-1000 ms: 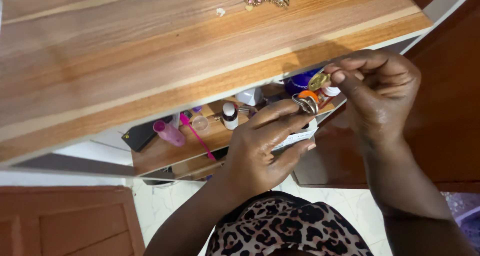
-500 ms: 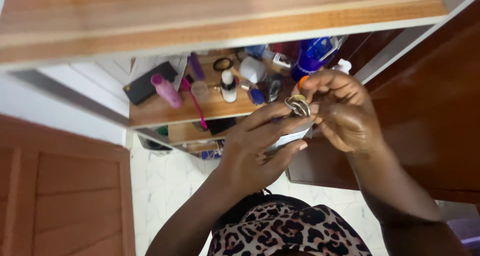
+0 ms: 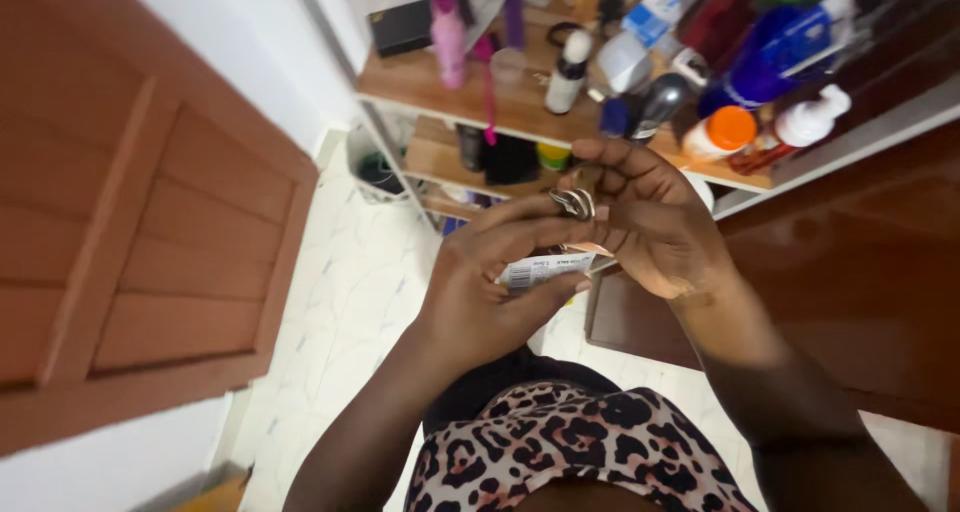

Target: The person moves between a bed and a small wooden shelf, picking up and placing down various personal items including a white bottle, headphones, a yellow card, a medicine box, and keys. The person arranges these items on the bed and shelf without using any tools.

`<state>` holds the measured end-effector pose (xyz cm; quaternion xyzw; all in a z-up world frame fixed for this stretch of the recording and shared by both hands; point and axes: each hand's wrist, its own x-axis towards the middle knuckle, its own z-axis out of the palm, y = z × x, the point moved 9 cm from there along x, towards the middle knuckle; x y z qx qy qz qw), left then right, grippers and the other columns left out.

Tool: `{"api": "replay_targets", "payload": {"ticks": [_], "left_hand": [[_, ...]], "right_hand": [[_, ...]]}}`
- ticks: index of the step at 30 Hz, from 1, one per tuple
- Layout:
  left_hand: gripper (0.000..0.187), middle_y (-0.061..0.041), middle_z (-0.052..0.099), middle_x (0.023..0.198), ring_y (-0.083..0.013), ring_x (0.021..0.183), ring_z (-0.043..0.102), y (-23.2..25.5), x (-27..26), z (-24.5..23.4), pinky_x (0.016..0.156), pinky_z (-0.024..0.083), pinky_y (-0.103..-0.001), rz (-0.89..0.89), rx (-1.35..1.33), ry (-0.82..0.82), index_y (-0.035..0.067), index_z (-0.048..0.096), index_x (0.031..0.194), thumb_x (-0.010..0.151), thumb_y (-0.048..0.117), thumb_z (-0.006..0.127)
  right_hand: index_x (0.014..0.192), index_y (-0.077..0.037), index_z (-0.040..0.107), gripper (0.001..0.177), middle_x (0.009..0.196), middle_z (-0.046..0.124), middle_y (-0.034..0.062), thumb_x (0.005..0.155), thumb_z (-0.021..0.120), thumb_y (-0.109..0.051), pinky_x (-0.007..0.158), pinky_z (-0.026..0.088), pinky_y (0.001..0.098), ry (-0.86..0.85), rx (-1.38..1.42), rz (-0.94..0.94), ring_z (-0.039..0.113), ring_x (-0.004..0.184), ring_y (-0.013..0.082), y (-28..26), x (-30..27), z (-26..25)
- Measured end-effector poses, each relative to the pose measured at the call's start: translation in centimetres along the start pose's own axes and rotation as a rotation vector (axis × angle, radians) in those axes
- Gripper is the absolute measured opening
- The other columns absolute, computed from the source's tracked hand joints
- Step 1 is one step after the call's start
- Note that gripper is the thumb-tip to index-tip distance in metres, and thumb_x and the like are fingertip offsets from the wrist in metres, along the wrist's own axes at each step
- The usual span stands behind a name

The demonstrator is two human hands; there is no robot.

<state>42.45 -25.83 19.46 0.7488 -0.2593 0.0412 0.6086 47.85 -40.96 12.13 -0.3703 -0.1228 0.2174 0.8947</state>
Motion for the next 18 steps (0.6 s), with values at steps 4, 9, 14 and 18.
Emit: {"api": "replay_targets", "payload": {"ticks": [4, 9, 14, 18], "left_hand": [[0.039, -0.008, 0.074, 0.123, -0.0211, 0.118, 0.072, 1.4, -4.6, -1.8, 0.102, 0.058, -0.034, 0.008, 0.03, 0.085, 0.008, 0.074, 0.122, 0.085, 0.012, 0.085], [0.038, -0.008, 0.076, 0.116, -0.0193, 0.113, 0.073, 3.5, -12.1, -3.9, 0.103, 0.058, -0.035, -0.062, -0.007, 0.172, 0.008, 0.074, 0.121, 0.085, 0.011, 0.086], [0.037, -0.01, 0.074, 0.12, -0.0239, 0.118, 0.072, 6.4, -20.9, -5.4, 0.101, 0.058, -0.035, -0.07, 0.042, 0.317, 0.007, 0.074, 0.118, 0.083, 0.01, 0.087], [0.033, -0.01, 0.076, 0.12, -0.0224, 0.11, 0.076, 7.8, -27.8, -5.2, 0.097, 0.06, -0.032, -0.108, 0.022, 0.364, 0.007, 0.075, 0.116, 0.085, 0.008, 0.086]], "right_hand": [[0.138, 0.008, 0.057, 0.04, 0.126, 0.069, 0.0207, 0.098, 0.054, 0.011, 0.092, 0.061, 0.0397, -0.092, -0.028, 0.107, 0.072, 0.109, 0.0273, 3.6, -0.4, 2.7], [0.133, 0.01, 0.059, 0.034, 0.111, 0.072, 0.0169, 0.105, 0.058, -0.009, 0.076, 0.059, 0.0302, -0.257, 0.012, 0.322, 0.072, 0.091, 0.0198, 9.8, -2.6, 8.1], [0.134, 0.008, 0.063, 0.036, 0.102, 0.072, 0.0142, 0.106, 0.063, -0.015, 0.06, 0.049, 0.0231, -0.436, -0.018, 0.466, 0.066, 0.074, 0.0119, 15.9, -6.3, 13.7], [0.124, 0.006, 0.067, 0.028, 0.103, 0.068, 0.01, 0.103, 0.07, -0.012, 0.058, 0.043, 0.0215, -0.527, -0.119, 0.436, 0.057, 0.071, 0.0084, 18.5, -10.0, 17.6]]}}
